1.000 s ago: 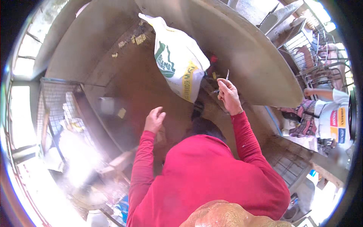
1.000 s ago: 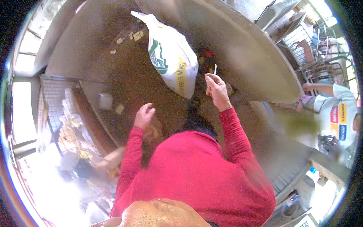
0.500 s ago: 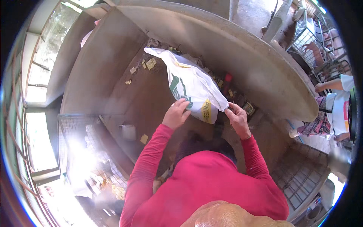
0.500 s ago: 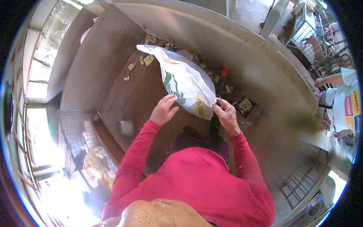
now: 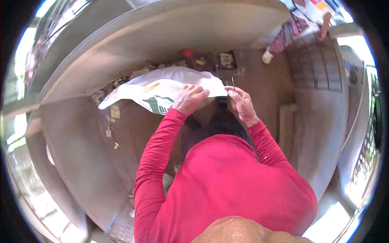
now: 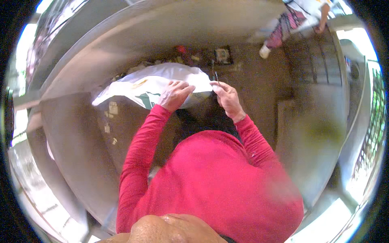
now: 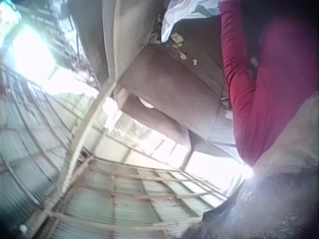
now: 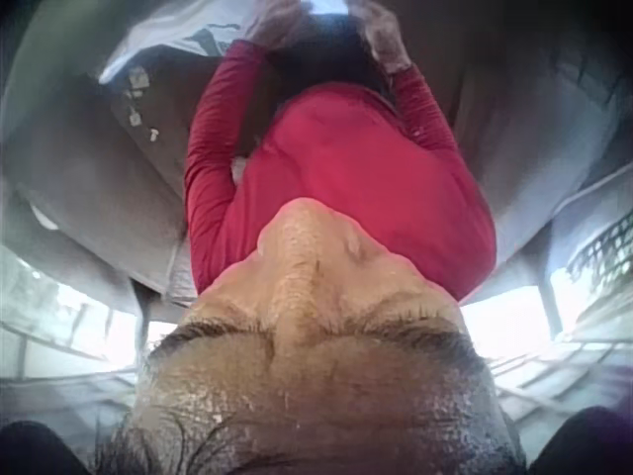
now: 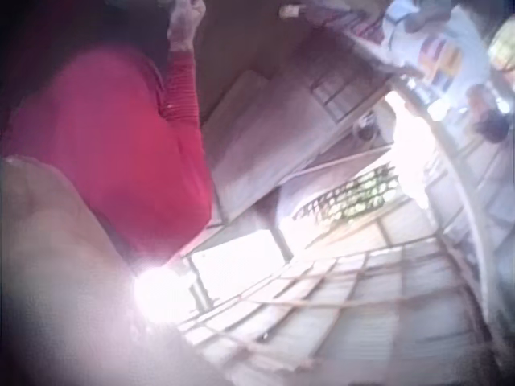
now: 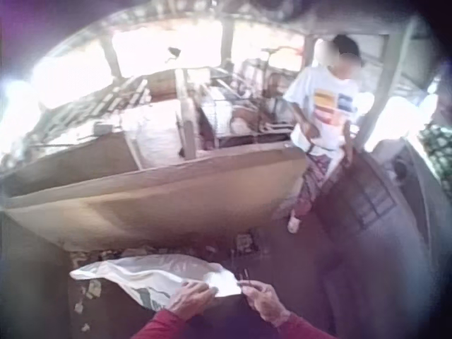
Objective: Preparing and opening a bag of animal feed in a piggery.
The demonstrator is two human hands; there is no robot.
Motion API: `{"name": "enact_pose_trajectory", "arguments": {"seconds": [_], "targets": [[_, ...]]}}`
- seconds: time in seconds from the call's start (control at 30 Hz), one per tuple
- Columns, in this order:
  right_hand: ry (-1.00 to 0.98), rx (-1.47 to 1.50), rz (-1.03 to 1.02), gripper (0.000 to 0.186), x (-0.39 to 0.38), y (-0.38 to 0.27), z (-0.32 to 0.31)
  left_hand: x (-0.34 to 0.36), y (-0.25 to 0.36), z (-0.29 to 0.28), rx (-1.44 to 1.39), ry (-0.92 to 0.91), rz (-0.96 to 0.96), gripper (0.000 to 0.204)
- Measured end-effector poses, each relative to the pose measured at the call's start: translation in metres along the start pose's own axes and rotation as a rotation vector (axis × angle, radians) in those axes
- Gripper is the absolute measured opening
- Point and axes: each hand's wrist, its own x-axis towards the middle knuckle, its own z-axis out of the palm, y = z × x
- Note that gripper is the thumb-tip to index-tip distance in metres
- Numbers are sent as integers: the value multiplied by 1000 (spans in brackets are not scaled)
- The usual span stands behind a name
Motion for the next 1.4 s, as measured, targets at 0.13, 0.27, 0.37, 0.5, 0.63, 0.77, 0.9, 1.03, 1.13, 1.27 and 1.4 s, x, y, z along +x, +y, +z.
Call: {"name": "enact_pose_trajectory", "arguments": {"seconds": [0.13,0.27,0.37,0.5,0.63,0.77,0.9,1.03,1.13,1.27,1.4], "targets": [[151,371,35,27,-9,29,19,-17,20,18,-11,96,45,34],[210,561,65,35,-26,52,25,-27,32,38,-56,35,49,39],[221,458,130,50,-36,61,18,-23,42,37,-167,-89,12,36],[230,537,52,73,-36,78,4,0,46,45,-326,-173,-47,31],[216,487,-164,91,-25,96,-8,39,67,54,-492,-230,-324,32],[189,300,-219,91,-19,93,-12,72,46,66,-500,-432,-294,34],[257,-21,-277,90,-26,84,-15,98,47,56,-654,-713,-350,28],[313,-45,-364,86,-43,88,-4,91,58,43,-592,-651,-288,36],[332,57,-403,87,-44,108,17,59,53,47,-765,-602,-518,36],[413,123,-402,82,-52,106,51,19,44,53,-422,-117,1,18],[539,-54,-490,80,-51,112,75,4,30,55,-310,69,246,15]]}}
